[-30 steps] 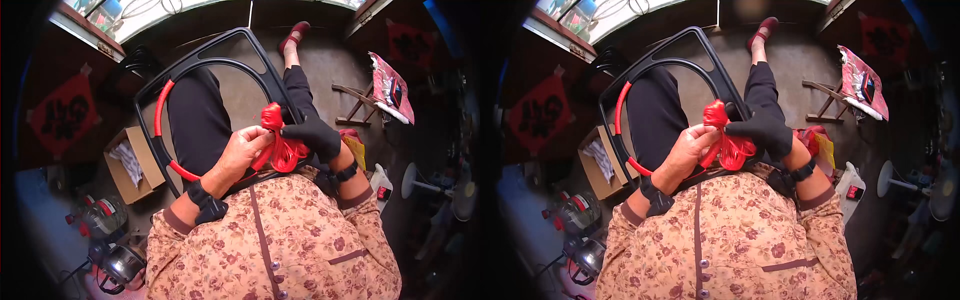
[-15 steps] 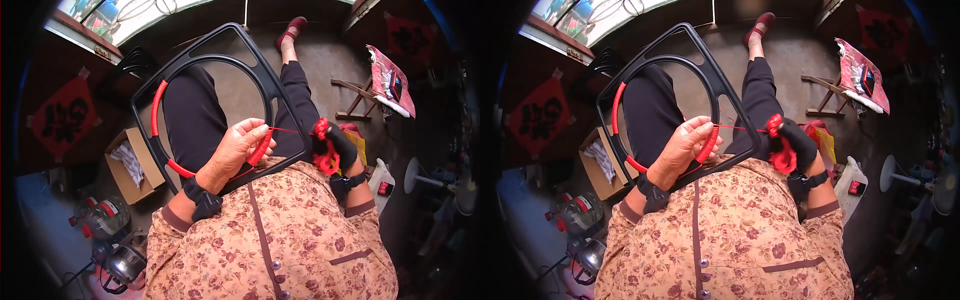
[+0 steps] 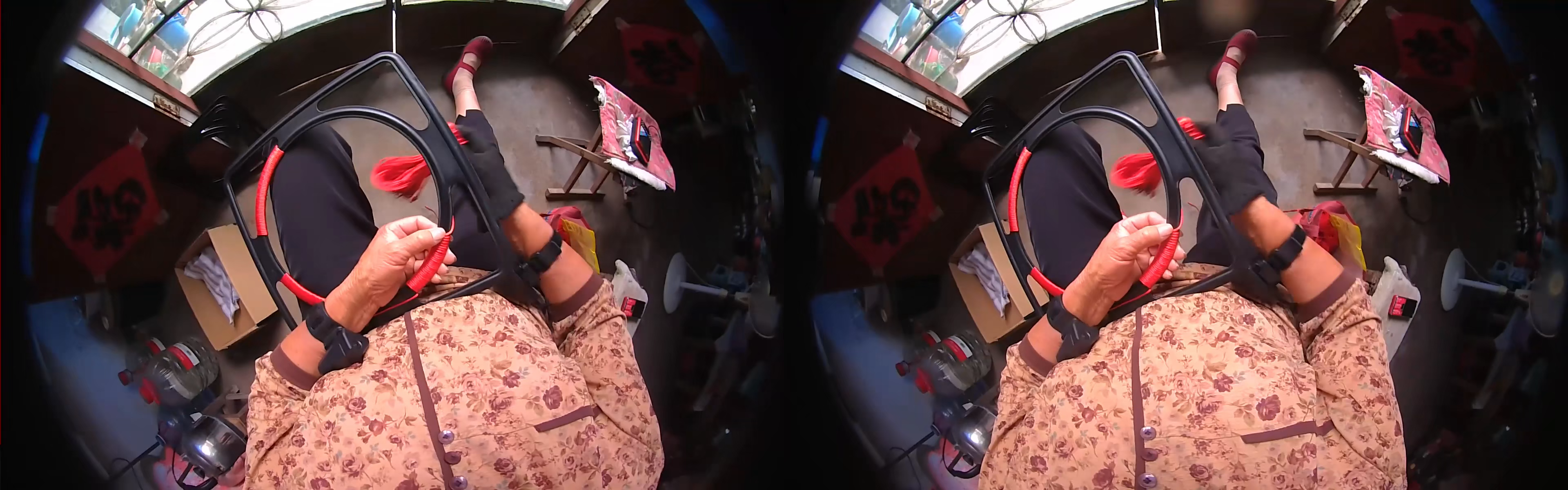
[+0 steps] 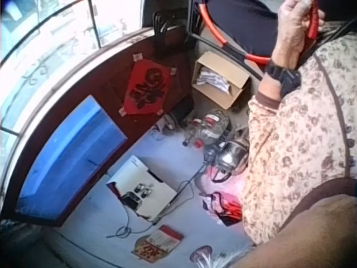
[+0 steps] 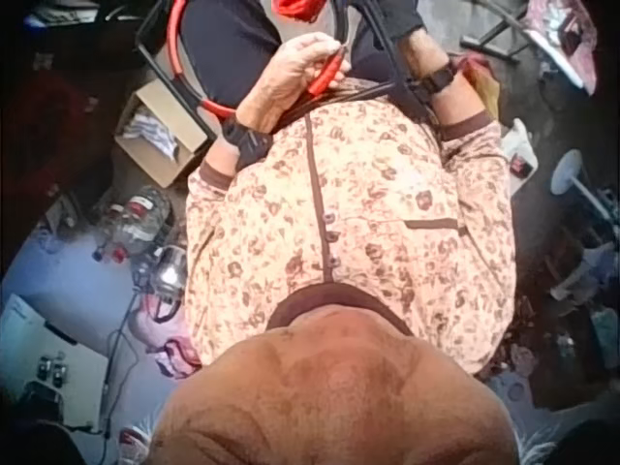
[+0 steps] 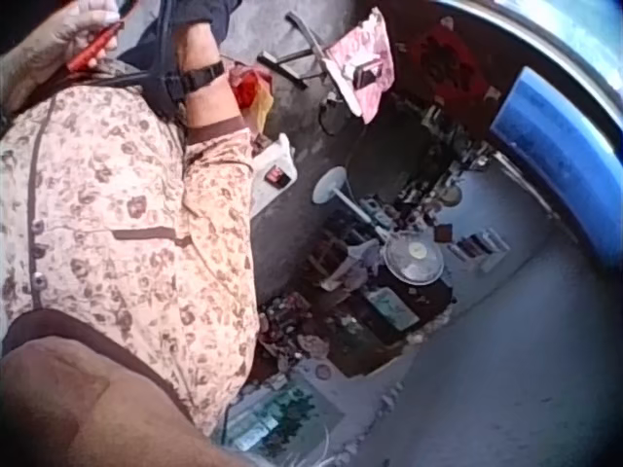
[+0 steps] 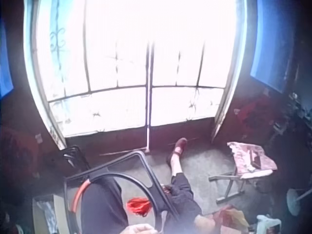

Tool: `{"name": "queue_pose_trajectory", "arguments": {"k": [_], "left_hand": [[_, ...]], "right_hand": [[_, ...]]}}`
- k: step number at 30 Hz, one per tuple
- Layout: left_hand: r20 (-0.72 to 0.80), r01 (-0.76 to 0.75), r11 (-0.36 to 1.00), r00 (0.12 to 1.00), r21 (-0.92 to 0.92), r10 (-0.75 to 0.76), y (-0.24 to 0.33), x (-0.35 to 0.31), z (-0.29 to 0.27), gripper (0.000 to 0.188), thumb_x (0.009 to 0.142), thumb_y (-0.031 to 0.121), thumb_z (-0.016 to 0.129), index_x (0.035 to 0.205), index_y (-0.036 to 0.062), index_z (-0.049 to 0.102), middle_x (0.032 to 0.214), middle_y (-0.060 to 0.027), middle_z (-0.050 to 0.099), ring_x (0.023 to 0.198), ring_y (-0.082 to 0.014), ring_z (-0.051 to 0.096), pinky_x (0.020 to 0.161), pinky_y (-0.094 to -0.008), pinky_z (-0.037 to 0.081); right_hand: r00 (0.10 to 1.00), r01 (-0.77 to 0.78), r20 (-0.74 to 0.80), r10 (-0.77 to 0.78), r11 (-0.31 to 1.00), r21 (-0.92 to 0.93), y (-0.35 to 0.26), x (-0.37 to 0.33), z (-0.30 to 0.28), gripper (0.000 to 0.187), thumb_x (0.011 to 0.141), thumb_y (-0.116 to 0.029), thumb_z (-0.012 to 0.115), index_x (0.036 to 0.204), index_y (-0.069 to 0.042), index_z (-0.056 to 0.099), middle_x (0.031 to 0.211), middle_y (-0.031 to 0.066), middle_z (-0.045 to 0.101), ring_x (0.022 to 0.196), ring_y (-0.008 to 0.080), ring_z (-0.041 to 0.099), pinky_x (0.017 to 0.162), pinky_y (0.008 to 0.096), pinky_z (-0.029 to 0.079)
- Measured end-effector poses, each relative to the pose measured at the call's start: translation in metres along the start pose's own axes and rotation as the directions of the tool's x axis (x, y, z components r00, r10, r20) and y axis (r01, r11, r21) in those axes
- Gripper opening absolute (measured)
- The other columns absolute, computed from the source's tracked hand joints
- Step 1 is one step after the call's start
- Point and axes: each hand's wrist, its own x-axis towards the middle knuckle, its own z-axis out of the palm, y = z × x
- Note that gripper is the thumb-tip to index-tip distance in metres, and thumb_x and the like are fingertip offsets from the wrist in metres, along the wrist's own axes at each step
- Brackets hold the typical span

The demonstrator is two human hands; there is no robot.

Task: Wrapping a red decorative thread or fringe around a black plastic circular frame.

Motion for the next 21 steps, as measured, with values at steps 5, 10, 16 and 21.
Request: {"name": "queue_pose_trajectory", "arguments": {"k": [5, 10, 16, 21], "left_hand": [[-0.034, -0.094, 0.991, 0.995, -0.093, 0.091, -0.005, -0.001, 0.002, 0.022, 0.094, 0.018, 0.062, 0.104, -0.0022, 0.058, 0.087, -0.0133, 0.067, 0.069, -0.0171, 0.067, 0.063, -0.0278, 0.058], [-0.084, -0.06, 0.991, 0.994, 0.116, 0.07, -0.006, 0.005, -0.005, 0.019, 0.095, 0.018, 0.061, 0.101, 0.0006, 0.06, 0.084, -0.0105, 0.068, 0.066, -0.0141, 0.066, 0.06, -0.0229, 0.055], [-0.099, -0.102, 0.983, 0.988, 0.15, 0.118, -0.009, 0.004, -0.006, 0.018, 0.095, 0.021, 0.061, 0.095, 0.0025, 0.061, 0.08, -0.0087, 0.068, 0.064, -0.0107, 0.065, 0.059, -0.0209, 0.054], [-0.096, -0.121, 0.984, 0.986, 0.131, 0.134, -0.008, 0.006, -0.003, 0.017, 0.095, 0.019, 0.061, 0.098, 0.0023, 0.06, 0.082, -0.0091, 0.068, 0.066, -0.011, 0.066, 0.06, -0.0211, 0.055]], "right_hand": [[0.908, -0.393, 0.278, 0.313, 0.866, 0.309, -0.01, -0.018, 0.025, 0.03, 0.098, -0.026, 0.053, 0.114, -0.001, 0.055, 0.103, 0.0116, 0.064, 0.084, 0.0194, 0.066, 0.074, 0.0321, 0.056], [0.828, -0.498, 0.457, 0.324, 0.8, 0.336, -0.04, -0.036, 0.025, 0.069, 0.091, -0.044, 0.062, 0.139, 0.0, 0.041, 0.119, 0.0197, 0.062, 0.105, 0.0272, 0.063, 0.093, 0.0389, 0.049], [0.921, -0.285, 0.094, 0.377, 0.819, -0.499, -0.051, -0.079, 0.016, 0.019, 0.081, -0.011, 0.068, 0.097, -0.001, 0.063, 0.085, 0.0011, 0.063, 0.075, 0.0103, 0.058, 0.069, 0.0244, 0.048], [0.899, -0.377, -0.008, 0.437, 0.767, -0.519, -0.06, -0.109, -0.007, 0.026, 0.081, -0.015, 0.069, 0.103, -0.001, 0.064, 0.084, -0.0011, 0.062, 0.072, 0.0087, 0.056, 0.066, 0.0229, 0.047]]}}
